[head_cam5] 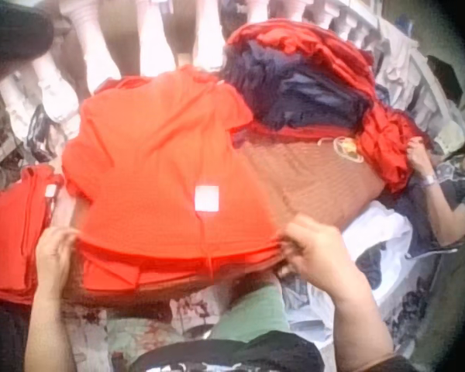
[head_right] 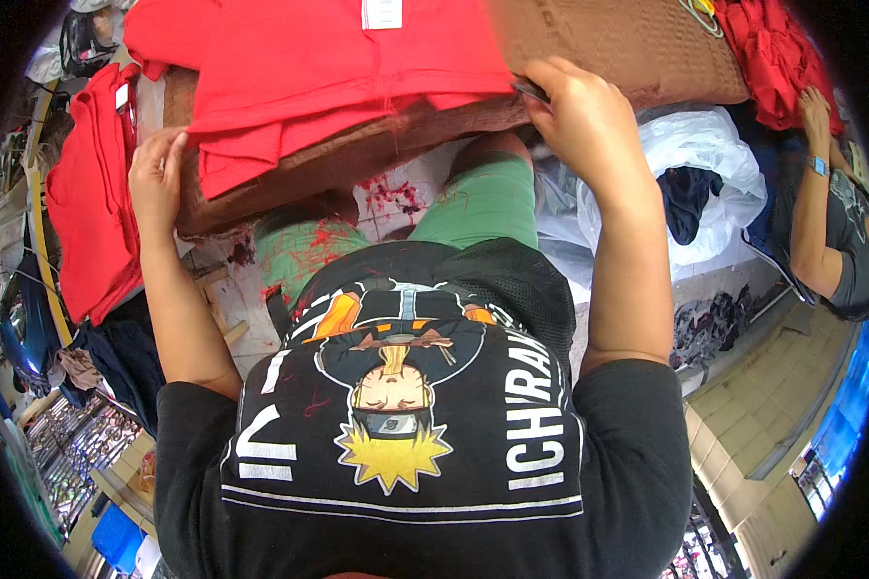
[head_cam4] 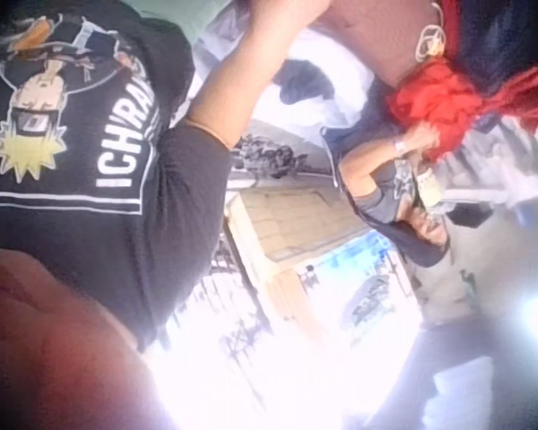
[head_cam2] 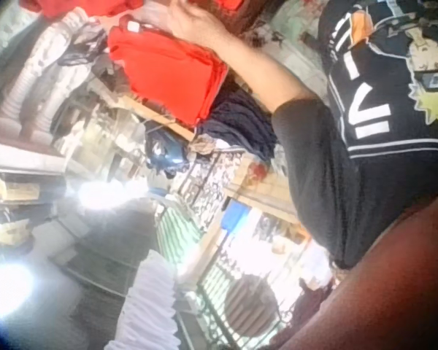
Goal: The person trims excess threads from red shirts using small snips, handling each garment one at a time and flipping them to access different seams.
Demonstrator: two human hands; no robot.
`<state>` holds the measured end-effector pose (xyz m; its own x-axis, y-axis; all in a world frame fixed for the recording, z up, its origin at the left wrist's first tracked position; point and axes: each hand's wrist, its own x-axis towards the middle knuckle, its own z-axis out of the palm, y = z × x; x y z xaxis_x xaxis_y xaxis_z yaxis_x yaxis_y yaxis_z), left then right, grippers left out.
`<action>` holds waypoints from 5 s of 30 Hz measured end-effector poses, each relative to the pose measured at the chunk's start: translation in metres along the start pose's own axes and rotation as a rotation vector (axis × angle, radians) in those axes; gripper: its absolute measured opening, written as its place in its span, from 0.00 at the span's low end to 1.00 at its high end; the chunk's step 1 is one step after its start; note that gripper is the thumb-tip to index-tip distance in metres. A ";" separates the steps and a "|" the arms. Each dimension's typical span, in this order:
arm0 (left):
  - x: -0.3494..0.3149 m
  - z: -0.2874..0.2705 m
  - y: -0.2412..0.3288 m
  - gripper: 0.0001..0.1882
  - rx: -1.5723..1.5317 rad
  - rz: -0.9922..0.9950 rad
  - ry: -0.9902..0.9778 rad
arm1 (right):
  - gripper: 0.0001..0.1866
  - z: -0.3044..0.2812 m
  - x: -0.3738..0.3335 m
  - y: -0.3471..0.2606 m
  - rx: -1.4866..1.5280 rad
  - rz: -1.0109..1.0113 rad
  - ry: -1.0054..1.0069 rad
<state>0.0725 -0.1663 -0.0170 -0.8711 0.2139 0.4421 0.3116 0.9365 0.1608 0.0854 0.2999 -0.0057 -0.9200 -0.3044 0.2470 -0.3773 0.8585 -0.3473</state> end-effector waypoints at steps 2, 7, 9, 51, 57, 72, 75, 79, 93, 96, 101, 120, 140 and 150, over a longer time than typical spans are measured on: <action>0.002 0.000 0.006 0.08 -0.094 -0.035 0.044 | 0.13 -0.001 -0.002 0.003 -0.034 0.109 -0.098; 0.045 0.013 0.096 0.08 -0.440 -0.025 0.175 | 0.16 -0.010 0.023 -0.014 0.030 -0.059 0.138; 0.052 0.031 0.135 0.09 -0.533 0.121 0.101 | 0.15 -0.005 0.035 -0.036 0.241 0.026 0.068; 0.039 0.086 0.193 0.12 -0.412 0.059 -0.040 | 0.11 0.061 0.030 -0.053 0.698 0.144 0.045; 0.056 0.079 0.177 0.10 -0.572 -0.064 -0.275 | 0.10 0.060 0.032 -0.051 0.686 0.115 0.018; 0.071 0.079 0.150 0.16 -1.008 -0.138 -0.678 | 0.11 0.054 0.033 -0.045 0.660 0.034 -0.070; 0.072 0.079 0.150 0.16 -0.975 -0.133 -0.682 | 0.11 0.056 0.035 -0.046 0.601 -0.047 -0.040; 0.067 0.080 0.150 0.15 -1.025 -0.042 -0.591 | 0.11 0.055 0.039 -0.053 0.453 -0.106 -0.045; 0.043 0.053 0.177 0.14 -0.512 -0.021 -0.190 | 0.11 0.048 0.033 -0.061 0.535 0.014 0.010; 0.030 0.079 0.183 0.14 -0.327 0.069 0.033 | 0.09 0.059 0.029 -0.056 0.604 0.053 0.030; 0.028 0.082 0.186 0.09 -0.407 0.005 0.008 | 0.09 0.057 0.029 -0.057 0.635 0.093 -0.004; 0.038 0.037 0.112 0.22 -1.355 0.086 -0.543 | 0.10 0.053 0.027 -0.050 0.641 0.021 -0.023; 0.031 0.057 0.163 0.08 -0.846 -0.365 -0.388 | 0.08 0.065 0.026 -0.063 0.595 -0.029 0.028; 0.036 0.070 0.162 0.10 -0.550 0.072 -0.187 | 0.10 0.062 0.027 -0.063 0.592 -0.010 -0.022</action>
<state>0.0646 0.0128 -0.0369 -0.8771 0.3640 0.3135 0.4802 0.6467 0.5926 0.0776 0.2123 -0.0334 -0.9158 -0.3250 0.2360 -0.3750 0.4812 -0.7923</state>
